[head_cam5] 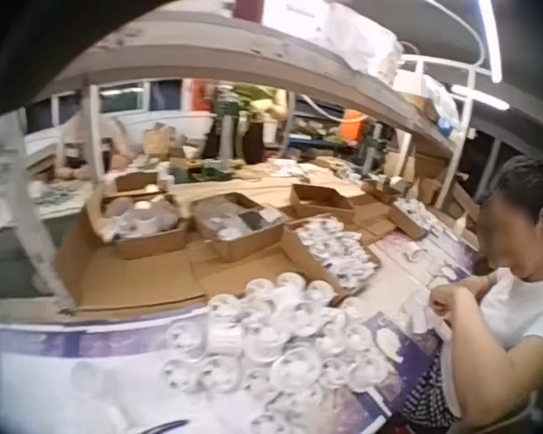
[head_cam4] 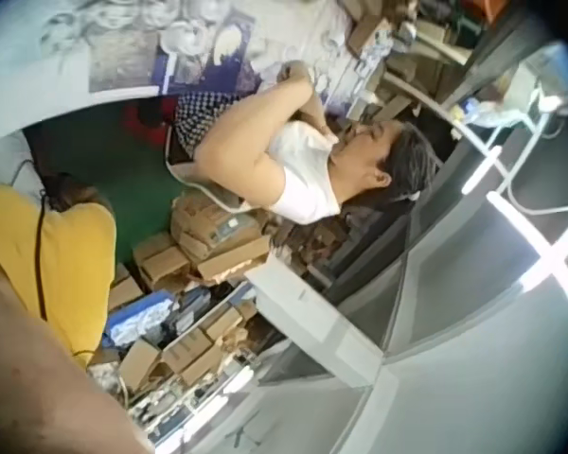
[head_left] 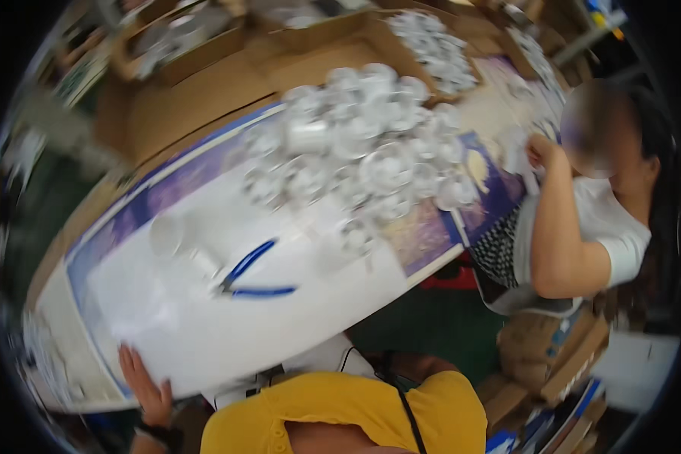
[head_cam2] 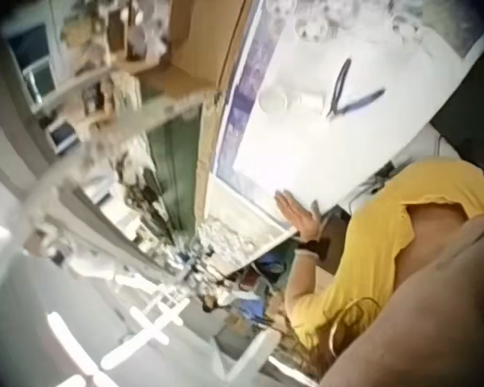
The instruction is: Pack small white plastic components into a cardboard box and secure them with protective foam.
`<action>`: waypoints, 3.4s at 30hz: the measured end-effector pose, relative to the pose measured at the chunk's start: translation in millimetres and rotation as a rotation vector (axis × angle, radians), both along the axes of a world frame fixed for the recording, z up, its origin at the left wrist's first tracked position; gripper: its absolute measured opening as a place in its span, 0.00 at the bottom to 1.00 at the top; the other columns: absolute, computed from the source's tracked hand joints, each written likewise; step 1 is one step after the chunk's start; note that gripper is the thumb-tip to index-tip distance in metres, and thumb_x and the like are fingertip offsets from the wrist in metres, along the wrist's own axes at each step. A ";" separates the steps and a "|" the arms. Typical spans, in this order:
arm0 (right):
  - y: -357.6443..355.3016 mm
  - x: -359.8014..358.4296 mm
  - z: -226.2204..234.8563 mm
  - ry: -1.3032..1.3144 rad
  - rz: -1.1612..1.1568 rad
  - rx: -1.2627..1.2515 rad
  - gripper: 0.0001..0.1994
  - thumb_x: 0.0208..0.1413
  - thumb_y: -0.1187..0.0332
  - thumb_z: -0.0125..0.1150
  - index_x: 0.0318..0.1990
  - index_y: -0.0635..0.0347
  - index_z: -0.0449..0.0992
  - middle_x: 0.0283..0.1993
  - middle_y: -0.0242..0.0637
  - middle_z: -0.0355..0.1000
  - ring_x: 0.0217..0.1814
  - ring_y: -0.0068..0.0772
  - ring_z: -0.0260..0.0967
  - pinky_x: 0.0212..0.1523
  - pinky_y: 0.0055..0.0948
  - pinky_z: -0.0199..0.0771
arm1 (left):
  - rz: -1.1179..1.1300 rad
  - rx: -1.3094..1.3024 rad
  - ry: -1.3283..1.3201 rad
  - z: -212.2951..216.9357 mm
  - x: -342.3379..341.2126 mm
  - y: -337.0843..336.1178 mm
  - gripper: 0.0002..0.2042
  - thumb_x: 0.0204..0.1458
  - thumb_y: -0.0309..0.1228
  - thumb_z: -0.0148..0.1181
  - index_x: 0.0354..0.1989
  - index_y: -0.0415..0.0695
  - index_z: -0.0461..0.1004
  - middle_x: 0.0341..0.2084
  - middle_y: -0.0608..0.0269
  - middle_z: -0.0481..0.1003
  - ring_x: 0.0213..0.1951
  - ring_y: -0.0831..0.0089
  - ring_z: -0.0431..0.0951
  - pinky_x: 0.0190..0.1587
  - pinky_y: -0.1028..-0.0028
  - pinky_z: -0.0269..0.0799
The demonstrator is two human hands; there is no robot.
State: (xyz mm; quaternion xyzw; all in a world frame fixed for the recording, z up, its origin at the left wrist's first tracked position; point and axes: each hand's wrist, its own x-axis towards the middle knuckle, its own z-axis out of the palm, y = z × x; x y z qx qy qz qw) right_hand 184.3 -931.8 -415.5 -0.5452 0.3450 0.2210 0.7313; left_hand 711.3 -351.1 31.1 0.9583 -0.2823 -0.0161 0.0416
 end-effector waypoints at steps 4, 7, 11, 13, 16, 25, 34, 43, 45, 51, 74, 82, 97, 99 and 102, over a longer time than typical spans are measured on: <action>-6.3 130.1 -46.5 0.037 0.315 0.175 0.25 0.60 0.51 0.44 0.59 0.55 0.63 0.58 0.42 0.64 0.58 0.39 0.63 0.54 0.39 0.66 | -0.085 -0.092 -0.122 -12.5 6.3 3.4 0.33 0.53 0.46 0.50 0.62 0.36 0.52 0.62 0.42 0.52 0.64 0.43 0.49 0.64 0.52 0.43; 21.9 183.6 -10.0 0.101 0.522 0.264 0.25 0.60 0.51 0.44 0.60 0.55 0.63 0.58 0.42 0.64 0.58 0.39 0.63 0.54 0.39 0.66 | 0.001 -0.164 -0.197 -24.9 2.6 4.7 0.32 0.50 0.44 0.55 0.61 0.41 0.57 0.61 0.47 0.54 0.63 0.48 0.52 0.63 0.53 0.45; 80.5 318.6 178.3 0.013 0.911 -0.308 0.24 0.60 0.56 0.50 0.60 0.58 0.61 0.53 0.37 0.68 0.51 0.32 0.67 0.51 0.32 0.67 | 0.216 -0.162 -0.250 -33.0 -43.3 20.3 0.29 0.50 0.43 0.56 0.59 0.43 0.61 0.59 0.49 0.60 0.62 0.48 0.55 0.63 0.52 0.45; 98.8 328.3 248.0 -0.042 0.738 -0.212 0.24 0.61 0.57 0.49 0.61 0.58 0.61 0.54 0.40 0.68 0.55 0.33 0.66 0.54 0.32 0.65 | 0.269 -0.216 -0.250 -31.7 -57.6 16.8 0.27 0.50 0.43 0.56 0.58 0.44 0.62 0.57 0.50 0.63 0.61 0.48 0.57 0.63 0.52 0.45; 131.2 342.6 340.7 -0.430 0.718 -0.187 0.19 0.61 0.63 0.49 0.58 0.60 0.65 0.51 0.41 0.70 0.52 0.31 0.68 0.52 0.29 0.67 | 0.235 -0.319 -0.209 -20.1 -83.8 -2.6 0.26 0.50 0.42 0.57 0.57 0.43 0.63 0.56 0.50 0.64 0.60 0.48 0.57 0.63 0.52 0.46; 233.7 481.4 454.1 -1.516 0.634 -1.374 0.14 0.51 0.71 0.59 0.46 0.60 0.72 0.45 0.45 0.71 0.49 0.47 0.66 0.51 0.37 0.65 | 0.168 -0.523 -0.355 -11.5 -139.9 -2.0 0.26 0.45 0.40 0.62 0.51 0.42 0.66 0.48 0.52 0.70 0.52 0.50 0.66 0.56 0.56 0.57; 206.3 498.2 413.5 -1.398 0.681 -1.532 0.17 0.54 0.67 0.55 0.48 0.71 0.69 0.46 0.52 0.69 0.49 0.52 0.65 0.52 0.40 0.63 | 0.475 -0.804 -0.195 17.5 -223.1 42.4 0.24 0.47 0.37 0.61 0.52 0.42 0.67 0.46 0.53 0.71 0.48 0.56 0.69 0.50 0.64 0.65; 212.8 494.6 428.6 -1.148 0.743 -1.448 0.16 0.56 0.72 0.51 0.51 0.67 0.68 0.46 0.50 0.69 0.48 0.50 0.65 0.50 0.37 0.63 | 1.164 -0.437 -0.355 32.3 -320.2 115.6 0.25 0.47 0.40 0.60 0.52 0.43 0.66 0.48 0.49 0.69 0.51 0.53 0.67 0.54 0.62 0.62; 203.6 497.5 430.2 -1.249 0.773 -1.519 0.15 0.55 0.73 0.51 0.51 0.65 0.69 0.45 0.49 0.69 0.47 0.50 0.65 0.49 0.37 0.63 | 1.152 -0.282 -0.346 35.6 -328.7 135.5 0.30 0.45 0.43 0.63 0.55 0.41 0.63 0.53 0.46 0.65 0.55 0.51 0.63 0.58 0.60 0.58; 228.3 495.2 431.3 -1.344 0.736 -1.482 0.13 0.51 0.74 0.53 0.46 0.62 0.71 0.41 0.48 0.69 0.43 0.51 0.64 0.46 0.41 0.64 | 1.256 0.028 -0.215 9.8 -362.9 160.1 0.44 0.34 0.42 0.70 0.61 0.41 0.54 0.61 0.44 0.53 0.63 0.48 0.49 0.64 0.56 0.47; 222.5 517.4 517.0 -1.321 0.770 -1.456 0.09 0.46 0.64 0.63 0.35 0.56 0.76 0.30 0.38 0.72 0.33 0.43 0.69 0.34 0.38 0.67 | 0.580 -0.440 -0.382 -4.5 -73.0 59.0 0.38 0.44 0.31 0.63 0.63 0.37 0.50 0.62 0.44 0.51 0.64 0.42 0.46 0.65 0.53 0.39; 237.7 609.5 597.4 -1.522 0.637 -1.480 0.09 0.44 0.67 0.65 0.34 0.57 0.76 0.30 0.39 0.74 0.33 0.42 0.70 0.34 0.36 0.67 | 0.461 -0.269 -0.229 -13.5 -20.2 30.1 0.40 0.44 0.49 0.60 0.60 0.36 0.55 0.61 0.42 0.52 0.64 0.42 0.45 0.63 0.46 0.38; 226.9 596.5 710.4 -1.133 0.847 -1.187 0.15 0.46 0.64 0.64 0.43 0.56 0.75 0.34 0.40 0.74 0.36 0.41 0.72 0.36 0.35 0.70 | 0.276 -0.061 0.346 2.7 18.8 47.7 0.52 0.43 0.65 0.50 0.65 0.35 0.41 0.65 0.38 0.35 0.66 0.40 0.30 0.63 0.44 0.28; 205.3 592.5 722.8 -1.038 0.826 -1.190 0.18 0.48 0.61 0.62 0.46 0.55 0.73 0.35 0.42 0.74 0.38 0.46 0.71 0.38 0.39 0.71 | 0.388 -0.078 0.478 0.7 20.6 51.3 0.52 0.43 0.65 0.50 0.65 0.35 0.39 0.66 0.38 0.33 0.66 0.40 0.29 0.63 0.44 0.28; 164.5 590.0 741.5 -0.977 0.737 -1.255 0.18 0.49 0.61 0.61 0.47 0.55 0.72 0.35 0.42 0.74 0.38 0.44 0.71 0.38 0.37 0.71 | 0.412 -0.026 0.515 6.5 18.6 43.8 0.53 0.42 0.66 0.50 0.66 0.36 0.39 0.66 0.39 0.33 0.66 0.41 0.29 0.63 0.45 0.28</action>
